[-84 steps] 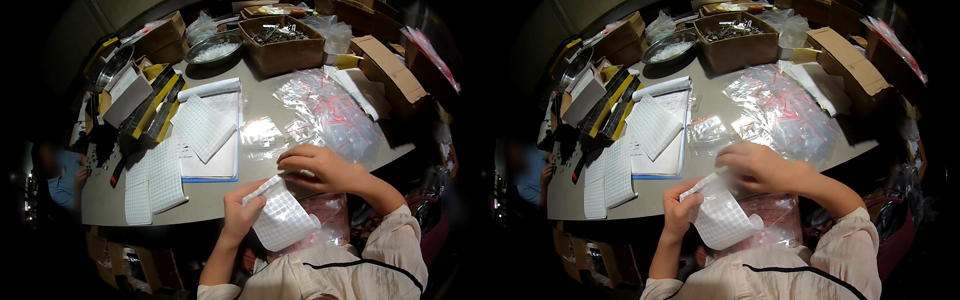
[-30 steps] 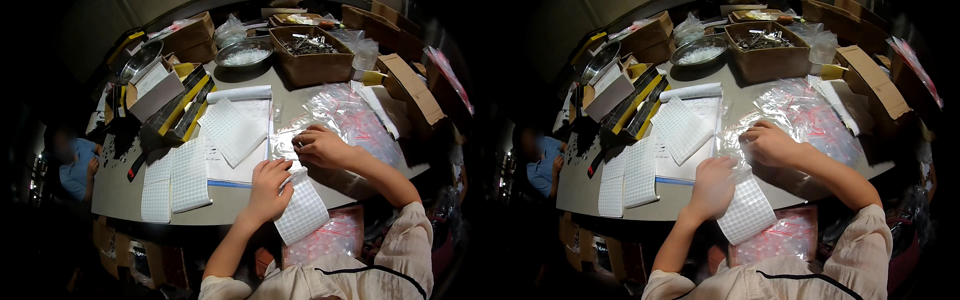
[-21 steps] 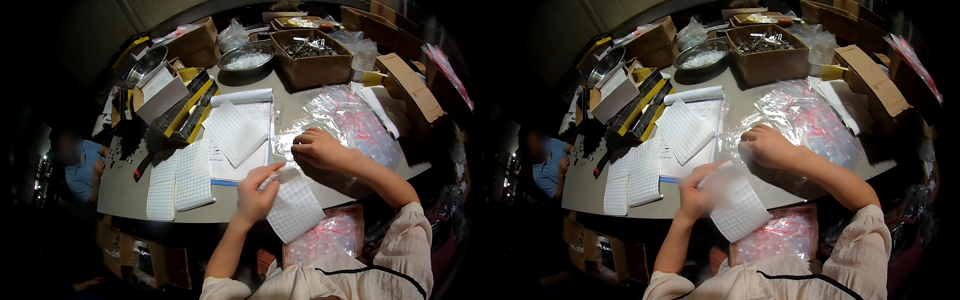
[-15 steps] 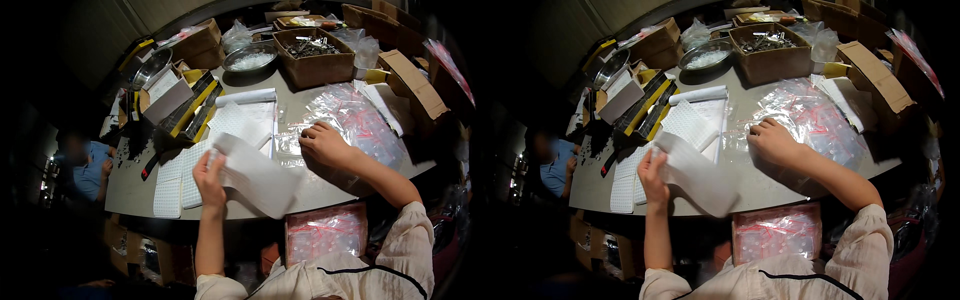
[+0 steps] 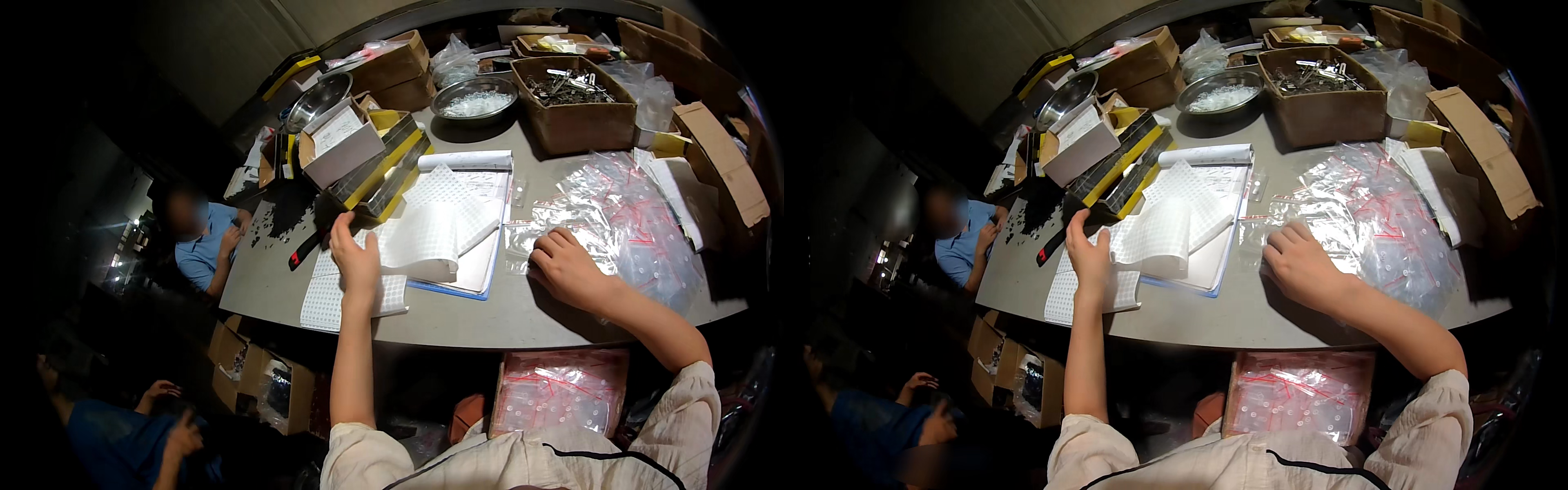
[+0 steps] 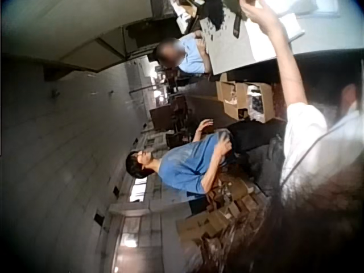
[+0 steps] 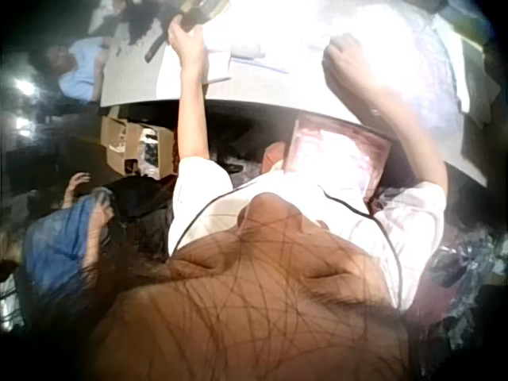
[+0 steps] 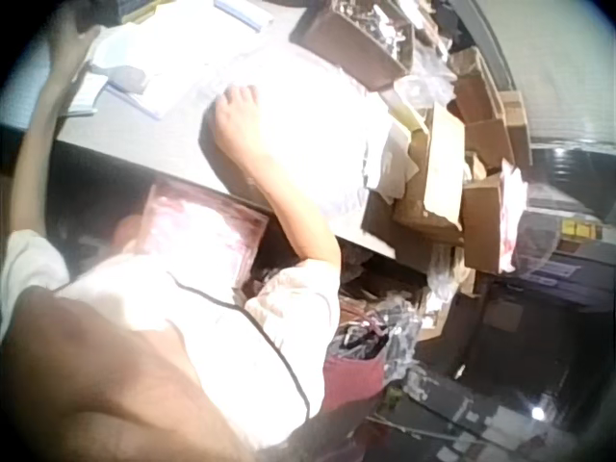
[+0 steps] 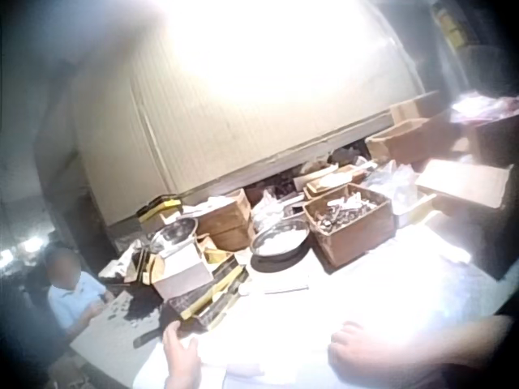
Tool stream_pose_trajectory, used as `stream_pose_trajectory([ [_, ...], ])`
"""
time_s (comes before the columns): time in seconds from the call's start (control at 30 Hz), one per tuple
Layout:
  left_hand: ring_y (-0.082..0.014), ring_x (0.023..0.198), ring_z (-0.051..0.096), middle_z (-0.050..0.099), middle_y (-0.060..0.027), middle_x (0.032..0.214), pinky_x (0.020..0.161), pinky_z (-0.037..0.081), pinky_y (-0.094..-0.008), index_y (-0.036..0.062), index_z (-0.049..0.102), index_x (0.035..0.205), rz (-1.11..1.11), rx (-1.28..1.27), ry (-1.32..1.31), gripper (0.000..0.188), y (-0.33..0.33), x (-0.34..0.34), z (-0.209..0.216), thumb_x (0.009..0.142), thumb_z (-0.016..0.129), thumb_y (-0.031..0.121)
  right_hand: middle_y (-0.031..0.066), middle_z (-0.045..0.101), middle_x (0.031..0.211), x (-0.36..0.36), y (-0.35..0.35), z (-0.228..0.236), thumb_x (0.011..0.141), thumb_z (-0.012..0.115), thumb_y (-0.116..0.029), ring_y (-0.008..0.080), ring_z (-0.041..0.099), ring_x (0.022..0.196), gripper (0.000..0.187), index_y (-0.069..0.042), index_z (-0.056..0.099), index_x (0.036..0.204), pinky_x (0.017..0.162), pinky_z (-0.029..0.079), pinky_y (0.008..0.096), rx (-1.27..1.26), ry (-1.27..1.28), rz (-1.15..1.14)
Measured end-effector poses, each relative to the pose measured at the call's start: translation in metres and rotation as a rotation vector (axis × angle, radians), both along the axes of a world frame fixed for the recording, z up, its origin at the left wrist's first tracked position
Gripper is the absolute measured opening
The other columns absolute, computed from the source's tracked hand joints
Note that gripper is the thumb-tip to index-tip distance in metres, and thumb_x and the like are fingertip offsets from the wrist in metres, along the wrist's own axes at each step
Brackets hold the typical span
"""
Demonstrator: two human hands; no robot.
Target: The person peels small round stickers from a sheet and places them onto clear plastic bags containing pink beads. The person then places the labeled bags into a cardboard box. The person repeats this process for multiple bags.
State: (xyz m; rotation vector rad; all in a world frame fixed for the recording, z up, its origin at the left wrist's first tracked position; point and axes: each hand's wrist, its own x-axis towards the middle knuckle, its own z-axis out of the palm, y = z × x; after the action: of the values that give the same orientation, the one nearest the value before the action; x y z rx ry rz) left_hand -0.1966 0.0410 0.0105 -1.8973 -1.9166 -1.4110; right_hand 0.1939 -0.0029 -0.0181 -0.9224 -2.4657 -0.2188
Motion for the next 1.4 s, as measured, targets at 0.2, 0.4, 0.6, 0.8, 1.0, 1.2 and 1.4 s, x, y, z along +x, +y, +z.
stream_pose_trajectory([
  [0.2, -0.0357, 0.13, 0.054, 0.058, -0.0194, 0.141, 0.11, 0.042, -0.0457, 0.0018, 0.063, 0.126, -0.259, 0.067, 0.294, 0.042, -0.027, 0.071, 0.006, 0.085, 0.068, 0.008, 0.0147, 0.06, 0.093, -0.001, 0.013, -0.006, 0.077, 0.062, -0.004, 0.0323, 0.058, 0.094, 0.011, -0.001, 0.06, 0.088, 0.092, 0.047, 0.0414, 0.061, -0.007, 0.028],
  [0.4, -0.0407, 0.136, 0.046, 0.049, -0.0242, 0.149, 0.113, 0.032, -0.0531, 0.0004, 0.056, 0.136, -0.442, 0.066, 0.354, 0.056, -0.034, 0.102, 0.007, 0.086, 0.072, 0.018, 0.0164, 0.059, 0.094, 0.002, 0.02, 0.029, 0.071, 0.061, 0.004, 0.0374, 0.057, 0.094, 0.02, -0.003, 0.057, 0.09, 0.091, 0.047, 0.0428, 0.012, 0.222, 0.069],
  [0.6, -0.0463, 0.139, 0.041, 0.043, -0.0294, 0.151, 0.115, 0.026, -0.0599, -0.0043, 0.055, 0.139, -0.254, -0.024, 0.539, 0.063, -0.027, 0.075, -0.023, 0.081, 0.072, 0.014, 0.0197, 0.057, 0.097, 0.007, 0.026, 0.051, 0.081, 0.063, 0.009, 0.0419, 0.055, 0.096, 0.019, 0.0, 0.054, 0.096, 0.085, 0.045, 0.049, -0.077, 0.375, 0.017],
  [0.8, -0.0423, 0.142, 0.041, 0.047, -0.0256, 0.149, 0.118, 0.026, -0.0548, -0.0005, 0.047, 0.142, -0.568, 0.081, 0.148, 0.082, -0.032, 0.121, -0.015, 0.07, 0.082, 0.018, 0.0164, 0.056, 0.098, 0.018, 0.039, 0.03, 0.093, 0.053, 0.013, 0.0321, 0.055, 0.093, 0.014, 0.003, 0.054, 0.102, 0.086, 0.045, 0.0337, -0.268, 0.559, 0.134],
  [1.0, -0.035, 0.122, 0.059, 0.067, -0.0159, 0.123, 0.109, 0.04, -0.0435, 0.0036, 0.067, 0.114, -0.902, -0.1, 0.003, 0.049, -0.01, 0.156, 0.0, 0.071, 0.079, 0.022, 0.0115, 0.057, 0.095, 0.014, 0.012, 0.053, 0.098, 0.059, 0.0, 0.0197, 0.056, 0.088, 0.005, 0.003, 0.057, 0.102, 0.082, 0.045, 0.0295, -0.508, 0.596, 0.197],
  [1.2, -0.0134, 0.082, 0.07, 0.076, -0.0081, 0.091, 0.076, 0.058, -0.0296, -0.0009, 0.076, 0.103, -1.037, -0.536, -0.768, 0.023, -0.007, 0.181, 0.009, 0.1, 0.066, 0.02, 0.0064, 0.068, 0.096, 0.039, 0.047, 0.062, 0.11, 0.054, -0.029, 0.0152, 0.066, 0.089, 0.032, 0.001, 0.066, 0.104, 0.085, 0.052, 0.0312, -0.944, 0.898, 0.271],
  [1.4, -0.0241, 0.099, 0.075, 0.075, -0.0168, 0.112, 0.086, 0.062, -0.0365, -0.0055, 0.069, 0.121, -1.032, -0.707, -0.913, 0.035, -0.011, 0.209, 0.037, 0.106, 0.057, 0.023, 0.0066, 0.068, 0.103, 0.054, 0.055, 0.062, 0.1, 0.069, -0.012, 0.0134, 0.067, 0.092, 0.023, 0.001, 0.063, 0.117, 0.084, 0.057, 0.0301, -1.109, 0.9, 0.248],
])
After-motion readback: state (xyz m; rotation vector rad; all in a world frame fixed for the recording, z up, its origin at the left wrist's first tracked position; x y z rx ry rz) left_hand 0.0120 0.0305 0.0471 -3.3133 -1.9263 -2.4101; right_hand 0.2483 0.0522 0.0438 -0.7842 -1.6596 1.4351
